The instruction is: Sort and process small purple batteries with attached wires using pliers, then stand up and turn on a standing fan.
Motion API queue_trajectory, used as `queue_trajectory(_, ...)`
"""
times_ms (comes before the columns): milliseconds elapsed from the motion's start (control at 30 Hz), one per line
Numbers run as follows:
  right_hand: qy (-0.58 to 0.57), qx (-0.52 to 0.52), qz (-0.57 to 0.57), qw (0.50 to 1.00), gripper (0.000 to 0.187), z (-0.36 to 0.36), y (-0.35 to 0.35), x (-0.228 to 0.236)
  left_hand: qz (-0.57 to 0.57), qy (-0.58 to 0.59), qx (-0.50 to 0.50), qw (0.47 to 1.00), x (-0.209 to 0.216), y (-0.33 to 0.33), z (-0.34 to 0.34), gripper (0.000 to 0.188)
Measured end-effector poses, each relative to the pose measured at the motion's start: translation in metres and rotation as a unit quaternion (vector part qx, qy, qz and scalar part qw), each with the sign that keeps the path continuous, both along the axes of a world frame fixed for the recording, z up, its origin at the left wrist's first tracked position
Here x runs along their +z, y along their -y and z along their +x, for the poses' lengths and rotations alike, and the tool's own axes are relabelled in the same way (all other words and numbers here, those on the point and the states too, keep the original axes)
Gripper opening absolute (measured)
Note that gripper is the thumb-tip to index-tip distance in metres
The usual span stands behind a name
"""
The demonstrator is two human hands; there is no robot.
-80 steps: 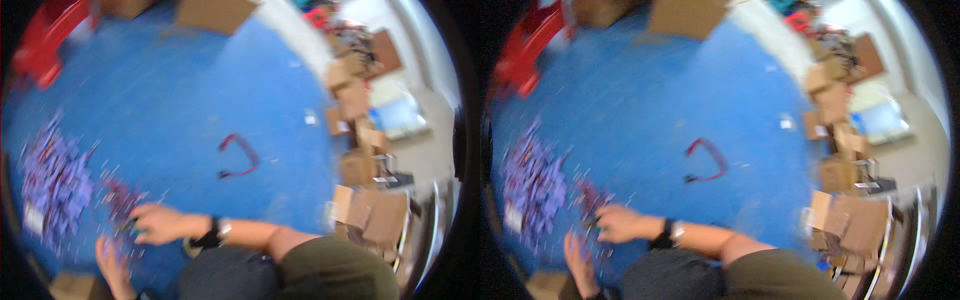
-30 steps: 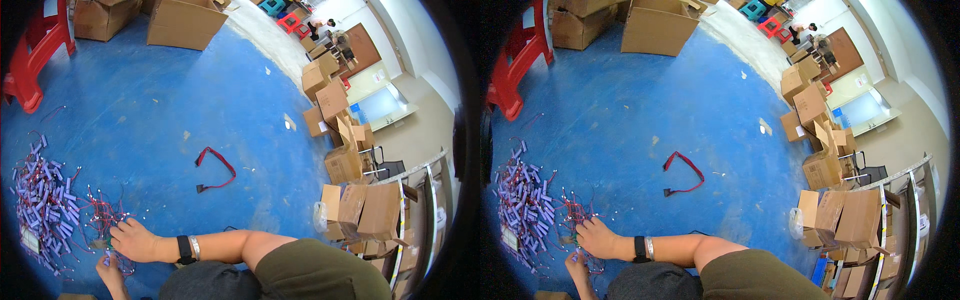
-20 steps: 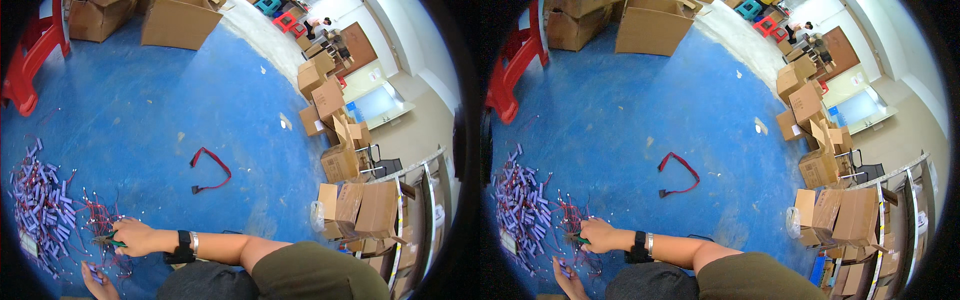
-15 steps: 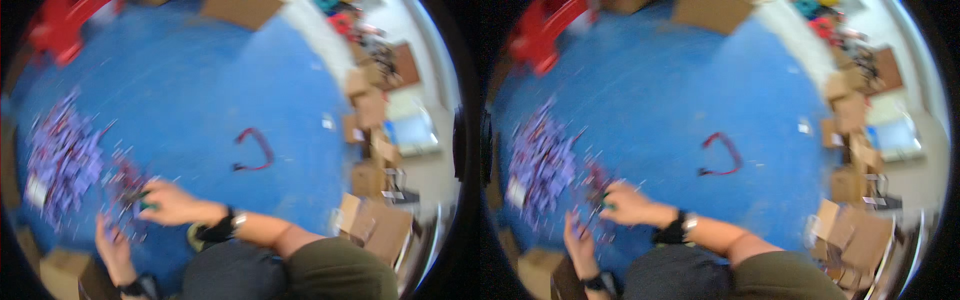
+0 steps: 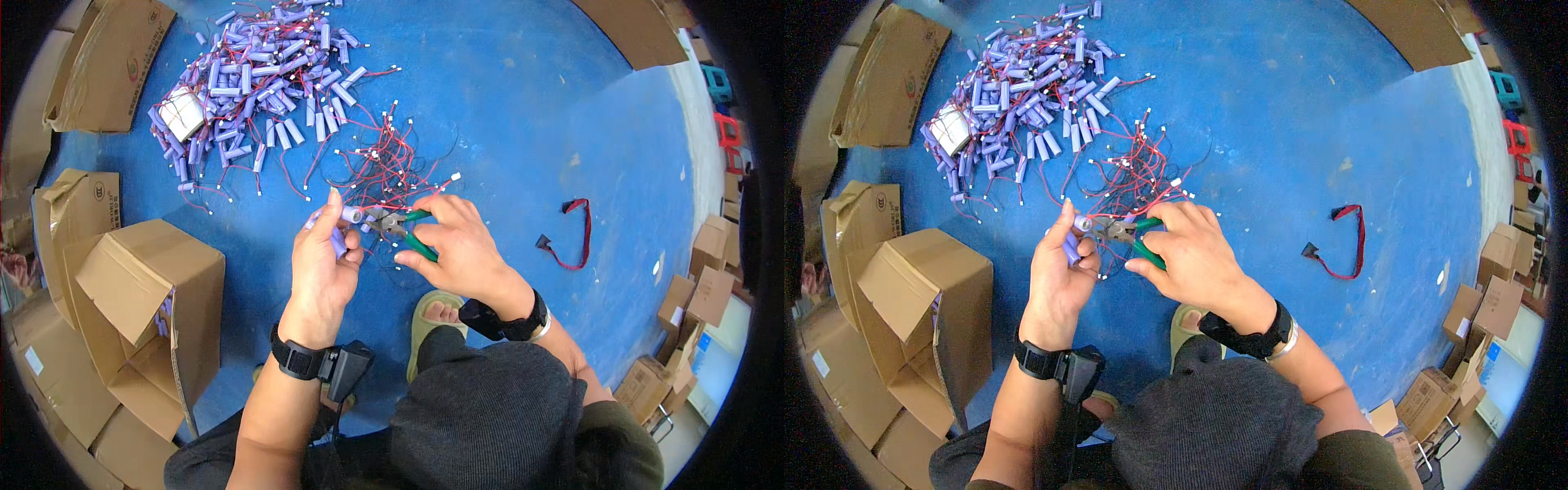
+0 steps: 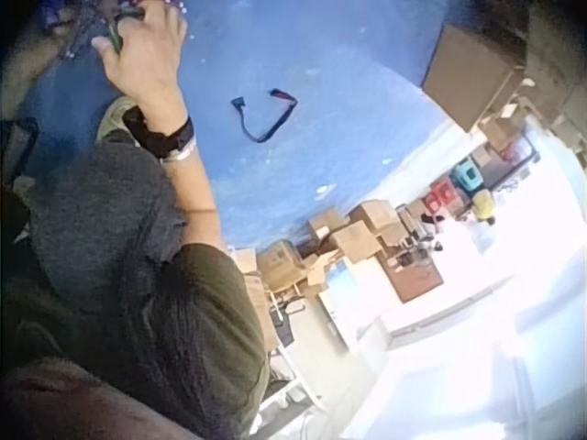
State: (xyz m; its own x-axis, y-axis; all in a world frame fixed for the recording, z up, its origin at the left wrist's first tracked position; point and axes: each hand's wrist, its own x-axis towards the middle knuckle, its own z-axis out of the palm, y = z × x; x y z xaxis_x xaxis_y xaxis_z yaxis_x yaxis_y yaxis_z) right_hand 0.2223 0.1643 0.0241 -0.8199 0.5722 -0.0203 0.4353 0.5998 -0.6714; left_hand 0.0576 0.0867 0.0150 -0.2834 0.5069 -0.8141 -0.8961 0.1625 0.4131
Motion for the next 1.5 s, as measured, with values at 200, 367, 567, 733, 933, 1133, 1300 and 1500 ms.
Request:
queue_trajectory(200,-0.009,-0.010,0.086,0.996,0.028,-0.002,0.002,-0.006,-0.010,0.019,-0.021,1.000,0.003,-0.001,0.005,0.024)
queue_trajectory(367,-0.025,-0.019,0.281,0.959,0.024,-0.004,0.001,-0.018,-0.015,0.093,0.017,0.995,0.007,-0.007,0.006,0.022)
queue_trajectory(567,-0.060,0.019,0.299,0.952,0.010,-0.005,-0.006,-0.027,-0.055,0.106,0.032,0.992,0.001,-0.005,0.005,0.019)
queue_trajectory(733,-0.047,0.040,0.362,0.930,0.008,-0.018,0.006,-0.035,-0.094,0.133,0.104,0.981,-0.017,0.001,0.000,0.015)
queue_trajectory(933,-0.074,0.134,0.464,0.872,0.013,-0.025,-0.028,-0.024,-0.099,0.185,0.088,0.974,-0.022,-0.006,-0.007,0.015)
queue_trajectory(1133,-0.118,0.125,0.530,0.831,0.013,-0.033,-0.059,0.002,-0.096,0.222,0.210,0.947,-0.044,0.007,-0.034,0.012)
queue_trajectory(1300,0.121,0.094,0.401,0.903,0.016,-0.015,-0.095,-0.032,-0.073,-0.049,-0.048,0.995,-0.034,0.026,-0.013,0.008)
queue_trajectory(1500,0.346,0.096,0.362,0.860,0.015,0.020,-0.078,-0.035,-0.098,-0.471,-0.420,0.770,-0.081,0.014,0.009,0.016)
